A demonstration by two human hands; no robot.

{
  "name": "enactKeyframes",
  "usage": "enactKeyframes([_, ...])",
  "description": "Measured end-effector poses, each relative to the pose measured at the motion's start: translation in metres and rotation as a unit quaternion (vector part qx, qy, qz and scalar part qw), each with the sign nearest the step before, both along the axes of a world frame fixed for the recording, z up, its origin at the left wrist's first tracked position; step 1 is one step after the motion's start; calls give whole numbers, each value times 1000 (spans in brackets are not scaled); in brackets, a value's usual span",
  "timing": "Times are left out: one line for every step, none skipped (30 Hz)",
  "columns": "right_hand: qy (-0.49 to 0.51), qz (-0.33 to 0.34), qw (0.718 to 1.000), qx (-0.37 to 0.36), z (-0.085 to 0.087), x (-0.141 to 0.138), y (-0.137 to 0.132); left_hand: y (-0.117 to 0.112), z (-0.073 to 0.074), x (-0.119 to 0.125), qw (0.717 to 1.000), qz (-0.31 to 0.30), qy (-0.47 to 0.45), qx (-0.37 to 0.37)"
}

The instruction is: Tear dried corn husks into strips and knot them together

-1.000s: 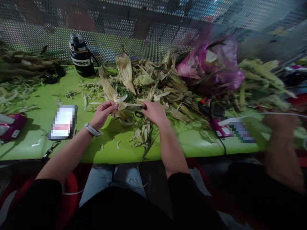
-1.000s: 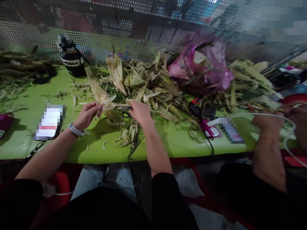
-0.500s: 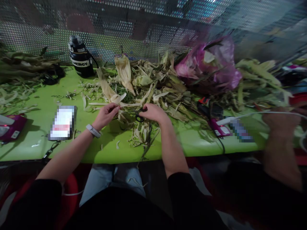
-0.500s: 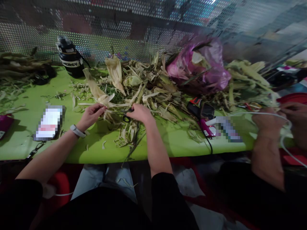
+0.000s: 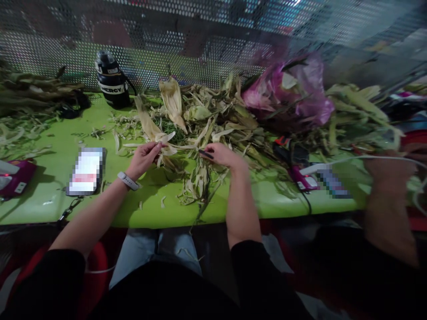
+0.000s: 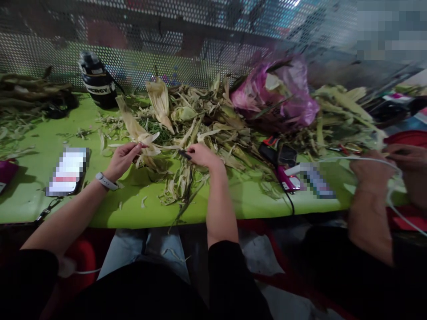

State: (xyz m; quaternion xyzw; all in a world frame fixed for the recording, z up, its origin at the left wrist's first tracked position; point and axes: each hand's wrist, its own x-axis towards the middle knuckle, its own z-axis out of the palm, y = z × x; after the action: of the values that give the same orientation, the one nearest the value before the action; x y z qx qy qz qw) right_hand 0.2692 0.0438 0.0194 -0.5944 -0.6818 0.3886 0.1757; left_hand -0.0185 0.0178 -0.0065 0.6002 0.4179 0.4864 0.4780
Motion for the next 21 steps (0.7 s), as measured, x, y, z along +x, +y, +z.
enactKeyframes([43,-27,999,-15,-1,-2,0,0,-1,0,1000,0,-2,-2])
enactKeyframes([89,-48,994,-31,-1,-5,-1,1,-2,0,1000,0,-3,-3])
enactKeyframes([138,-57,988,-48,-1,-8,-2,1,-3,0,1000,0,-6,-3])
enactKeyframes([186,-53,979,-64,0,-11,-4,1,-4,0,1000,0,-8,-2])
enactKeyframes([235,-35,968,-79,1,-14,-6,1,-4,0,1000,-1,-9,-1])
enactKeyframes([291,-11,952,-95,2,-18,-7,1,-5,0,1000,-4,-10,0])
enactKeyframes([343,21,933,-104,3,-23,-9,1,-5,0,1000,-9,-12,0])
enactKeyframes([383,55,916,-110,3,-28,-11,2,-6,0,1000,-15,-16,-3])
enactKeyframes([414,75,899,-119,3,-33,-12,2,-7,0,1000,-20,-20,-6])
enactKeyframes([440,91,884,-128,1,-37,-12,2,-7,0,999,-23,-25,-10])
enactKeyframes([455,101,874,-141,-1,-42,-13,3,-8,0,999,-24,-30,-13])
enactKeyframes([459,105,868,-156,-3,-46,-13,3,-9,0,999,-22,-32,-14])
enactKeyframes([457,107,867,-170,-5,-50,-13,4,-10,0,999,-19,-31,-13])
enactKeyframes([449,106,869,-180,-7,-53,-13,4,-10,0,1000,-15,-26,-9])
enactKeyframes([442,102,872,-183,-8,-55,-14,5,-11,-1,1000,-12,-21,-3])
enactKeyframes([438,98,875,-179,-8,-57,-15,5,-11,-1,1000,-10,-15,1])
enactKeyframes([438,96,878,-170,-7,-58,-16,5,-10,-1,1000,-6,-10,6])
enactKeyframes([441,95,878,-157,-6,-58,-17,5,-10,-1,1000,-3,-7,10])
enactKeyframes([444,95,879,-146,-5,-57,-18,5,-9,-1,1000,-2,-7,11])
enactKeyframes([443,97,880,-140,-4,-56,-19,4,-8,-1,1000,-2,-8,10])
enactKeyframes([436,101,883,-137,-3,-55,-19,3,-7,-1,1000,-3,-9,7])
